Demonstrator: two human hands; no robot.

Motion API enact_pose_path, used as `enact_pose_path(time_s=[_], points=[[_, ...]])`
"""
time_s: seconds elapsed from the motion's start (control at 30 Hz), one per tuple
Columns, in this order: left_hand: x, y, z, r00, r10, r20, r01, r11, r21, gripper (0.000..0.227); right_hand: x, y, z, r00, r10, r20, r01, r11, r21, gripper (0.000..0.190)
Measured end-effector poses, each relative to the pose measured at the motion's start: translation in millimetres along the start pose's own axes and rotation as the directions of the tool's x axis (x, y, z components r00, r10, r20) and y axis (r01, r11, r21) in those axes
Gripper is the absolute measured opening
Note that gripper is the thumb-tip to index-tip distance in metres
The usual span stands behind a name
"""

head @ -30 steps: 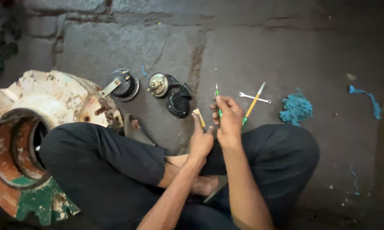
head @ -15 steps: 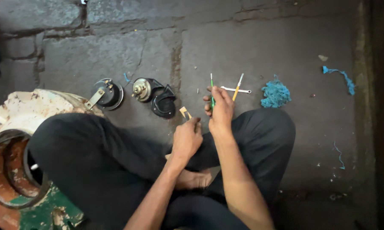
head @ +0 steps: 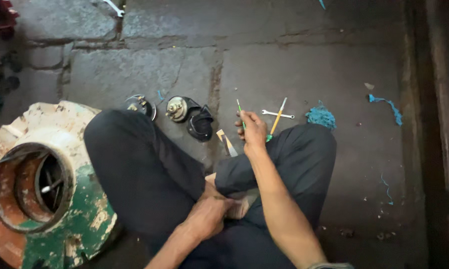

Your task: The person sits on the floor and uses a screwdriver and wrench to disassemble and adjust a small mechanical component. They remove a black cover, manipulate internal parts, and tighten a bolt on the metal housing.

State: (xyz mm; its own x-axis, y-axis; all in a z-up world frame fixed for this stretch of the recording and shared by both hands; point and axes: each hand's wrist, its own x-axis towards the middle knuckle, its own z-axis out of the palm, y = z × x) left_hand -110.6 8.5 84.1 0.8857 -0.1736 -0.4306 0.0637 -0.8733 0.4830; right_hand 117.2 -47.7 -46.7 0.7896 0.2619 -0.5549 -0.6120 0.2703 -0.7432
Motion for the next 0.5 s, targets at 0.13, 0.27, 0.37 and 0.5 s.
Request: enact_pose_path(time_s=[0.13,0.27,0.37,0.5], points=[[-4,-27,23,0.957,0.243,0.16,-0.209,0.956,-0.204,0.028,-2,7,0,0.999,-0.023,0.039,0.025,0.998,-0.054,0.018],[11,-33,37,0.916,0.357,0.185,-0.322,0.927,-0.192,0.033,-5,2,-4,1.0,-0.012,0.021,0.014,0.997,-0.081,0.018],[-2,-27,26,0.931,0.293,0.218,-0.257,0.95,-0.179,0.035,-8,6,8,0.997,-0.029,0.068,0.035,0.996,-0.086,0.019],[-14,-6,8,0.97,0.228,0.086,-0.207,0.957,-0.202,0.045,-8,9,6,0.996,-0.047,0.074,0.054,0.995,-0.087,0.019]])
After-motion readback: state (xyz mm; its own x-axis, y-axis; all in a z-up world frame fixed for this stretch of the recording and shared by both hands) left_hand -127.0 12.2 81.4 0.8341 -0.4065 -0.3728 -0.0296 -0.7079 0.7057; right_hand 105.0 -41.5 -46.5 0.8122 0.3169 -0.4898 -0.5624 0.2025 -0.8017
